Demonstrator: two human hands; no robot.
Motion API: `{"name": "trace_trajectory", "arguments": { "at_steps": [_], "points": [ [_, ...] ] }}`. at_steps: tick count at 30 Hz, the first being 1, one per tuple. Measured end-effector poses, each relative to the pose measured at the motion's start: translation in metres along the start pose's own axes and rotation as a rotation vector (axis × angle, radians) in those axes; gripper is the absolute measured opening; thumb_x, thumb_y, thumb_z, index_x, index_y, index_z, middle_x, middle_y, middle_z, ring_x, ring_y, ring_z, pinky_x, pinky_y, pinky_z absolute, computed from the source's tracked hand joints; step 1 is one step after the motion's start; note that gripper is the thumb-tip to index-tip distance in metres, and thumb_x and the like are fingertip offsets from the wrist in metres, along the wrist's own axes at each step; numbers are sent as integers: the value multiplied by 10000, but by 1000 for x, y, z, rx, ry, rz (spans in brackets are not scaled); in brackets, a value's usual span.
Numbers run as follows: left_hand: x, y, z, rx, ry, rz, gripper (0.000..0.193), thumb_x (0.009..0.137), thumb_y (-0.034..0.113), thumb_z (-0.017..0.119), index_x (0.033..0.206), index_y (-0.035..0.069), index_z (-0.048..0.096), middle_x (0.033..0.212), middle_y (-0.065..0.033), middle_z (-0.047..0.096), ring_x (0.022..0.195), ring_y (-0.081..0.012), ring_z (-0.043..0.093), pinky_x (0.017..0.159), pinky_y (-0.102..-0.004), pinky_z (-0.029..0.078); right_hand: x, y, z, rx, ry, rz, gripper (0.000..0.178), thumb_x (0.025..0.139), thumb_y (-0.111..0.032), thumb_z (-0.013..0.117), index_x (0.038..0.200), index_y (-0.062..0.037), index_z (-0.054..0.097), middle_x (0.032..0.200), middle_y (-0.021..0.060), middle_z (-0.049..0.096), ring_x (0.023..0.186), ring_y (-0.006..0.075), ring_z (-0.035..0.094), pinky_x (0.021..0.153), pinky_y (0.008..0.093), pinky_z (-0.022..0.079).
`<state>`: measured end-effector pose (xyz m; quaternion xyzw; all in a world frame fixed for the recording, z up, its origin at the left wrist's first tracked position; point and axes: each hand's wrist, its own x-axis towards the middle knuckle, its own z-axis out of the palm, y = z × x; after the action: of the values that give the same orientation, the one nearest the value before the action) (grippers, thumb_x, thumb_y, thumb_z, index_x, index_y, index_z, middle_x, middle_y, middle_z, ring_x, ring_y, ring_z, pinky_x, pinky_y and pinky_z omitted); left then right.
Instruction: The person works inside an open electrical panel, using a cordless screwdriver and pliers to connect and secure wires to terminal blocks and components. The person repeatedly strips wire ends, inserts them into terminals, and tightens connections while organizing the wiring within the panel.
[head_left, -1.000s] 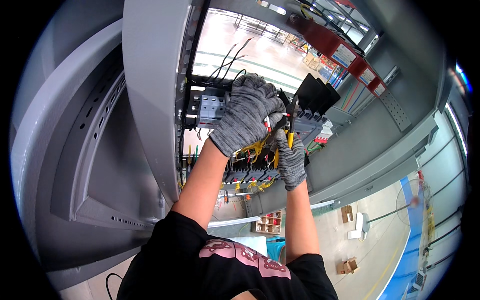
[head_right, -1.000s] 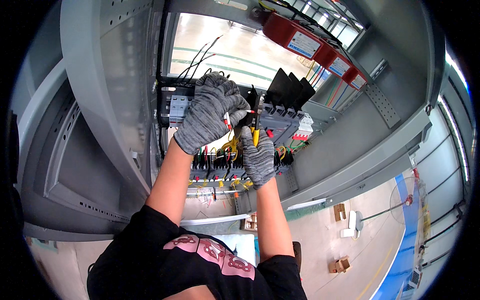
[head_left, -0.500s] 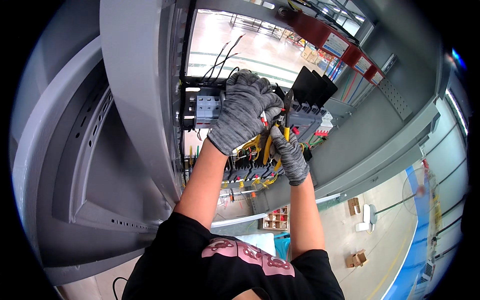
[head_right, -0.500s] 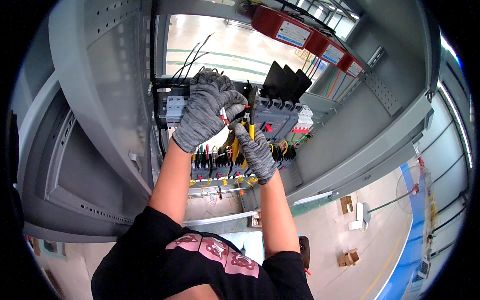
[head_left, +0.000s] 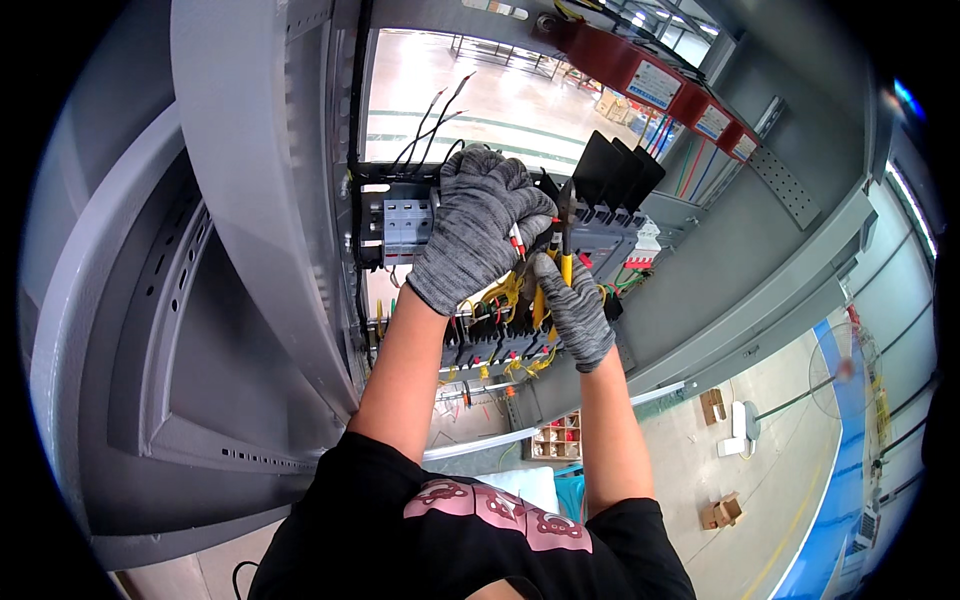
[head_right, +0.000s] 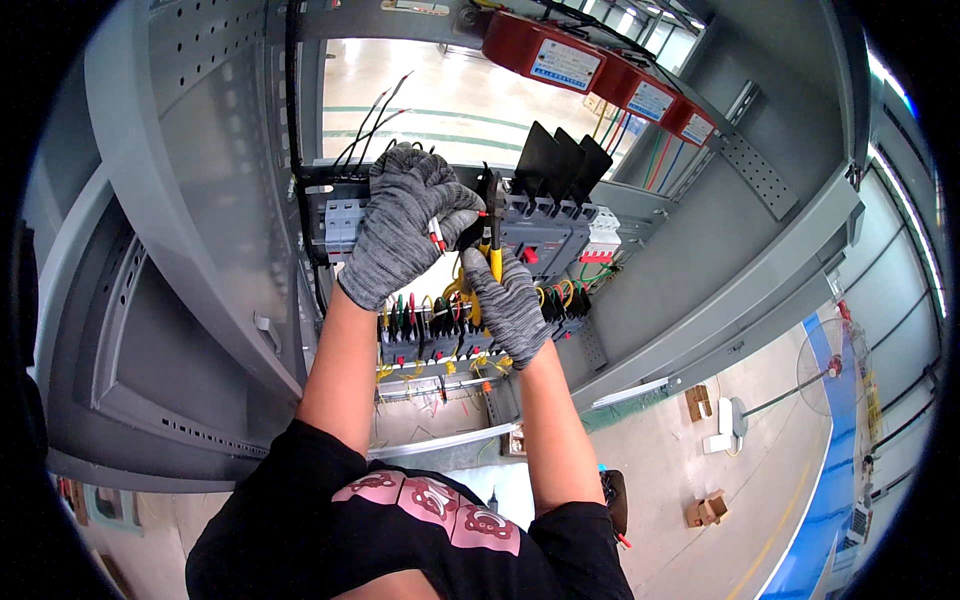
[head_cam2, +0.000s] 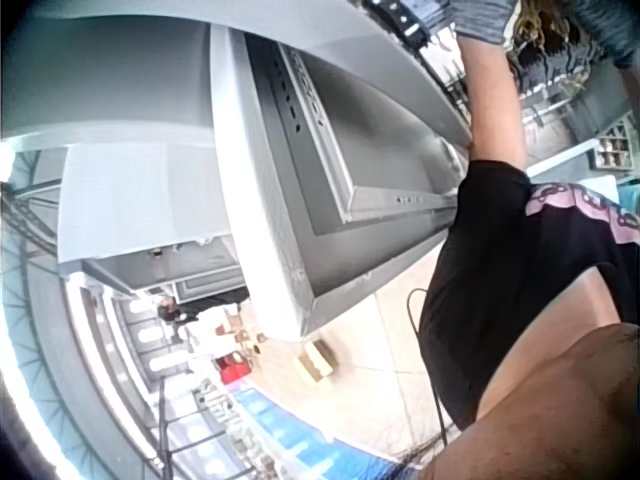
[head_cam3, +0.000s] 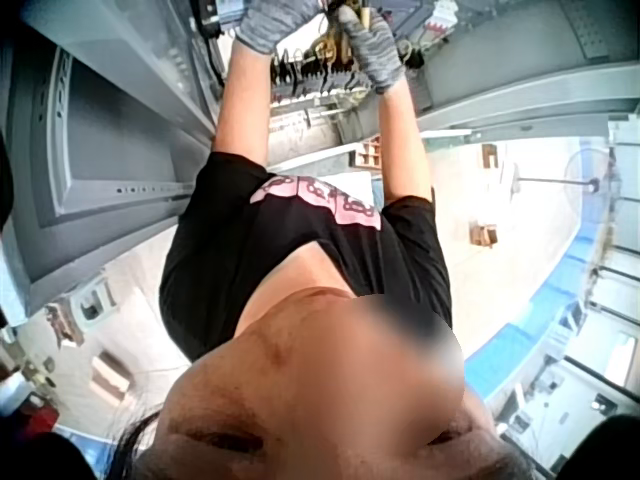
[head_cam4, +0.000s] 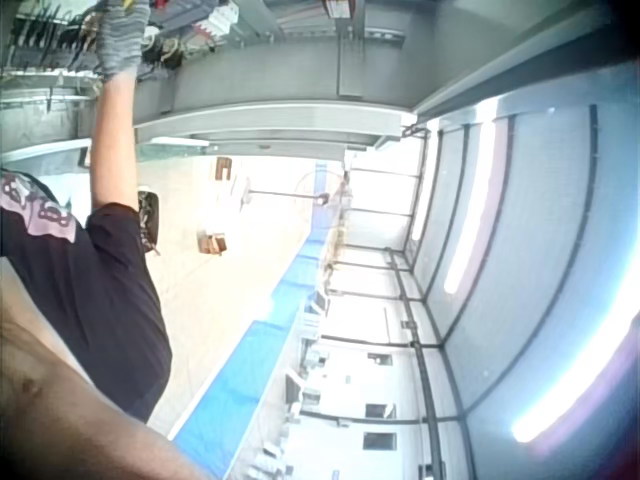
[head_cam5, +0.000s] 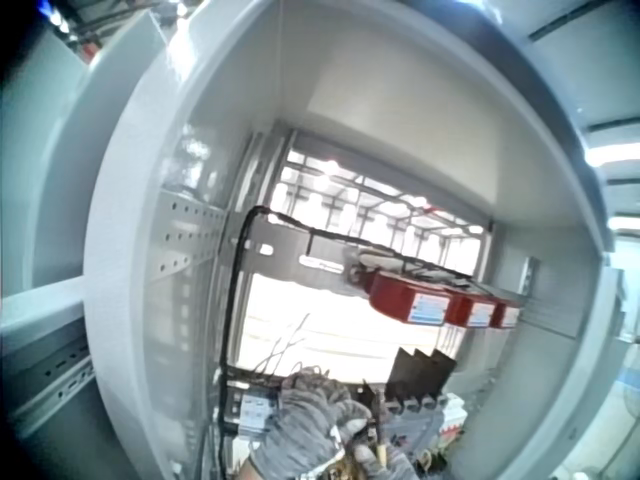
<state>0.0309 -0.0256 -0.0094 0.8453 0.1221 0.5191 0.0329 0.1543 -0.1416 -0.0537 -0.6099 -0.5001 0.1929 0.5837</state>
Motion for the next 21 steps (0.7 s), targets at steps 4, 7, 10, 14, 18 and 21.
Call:
{"name": "trace_trajectory", "arguments": {
  "at_steps": [4,7,10,14,18,21],
  "points": [
    [0,0,0,-5,9,9,170,762,292,699,875,166,718,887,-86,616,958,-285,554,994,-449,328,3,15,-1,-86,67,36,217,955,-266,570,915,-55,601,698,-18,570,613,55,500,541,215,404],
    [0,0,4,3,60,30,143,755,266,708,860,170,716,852,-80,613,925,-280,557,971,-451,347,10,24,3,-206,133,-17,295,944,-300,572,894,-11,608,671,49,588,618,132,518,574,324,440],
    [3,-1,3,-29,60,32,137,753,266,714,860,180,720,827,-68,620,915,-256,562,981,-445,339,7,20,0,-20,-3,-49,314,962,-328,542,934,-22,601,724,46,620,654,133,541,619,310,455],
    [0,0,4,-15,74,12,114,747,244,722,848,192,729,818,-46,621,905,-244,570,985,-420,340,-3,2,-2,274,-152,43,319,987,-356,484,1071,-57,561,865,36,672,671,65,520,624,225,437],
    [3,3,1,-130,-9,-35,150,716,190,743,864,169,733,833,-43,603,892,-238,548,968,-409,344,-7,-4,-11,356,-120,41,317,989,-336,481,1108,-54,564,868,39,683,643,53,509,581,212,423],
    [0,5,0,-140,57,-27,104,743,239,723,829,179,728,835,-29,615,920,-242,549,953,-427,339,-10,-19,-7,436,37,-22,231,960,-214,550,1081,-23,597,798,31,646,712,88,577,644,235,472]
  ]
}}
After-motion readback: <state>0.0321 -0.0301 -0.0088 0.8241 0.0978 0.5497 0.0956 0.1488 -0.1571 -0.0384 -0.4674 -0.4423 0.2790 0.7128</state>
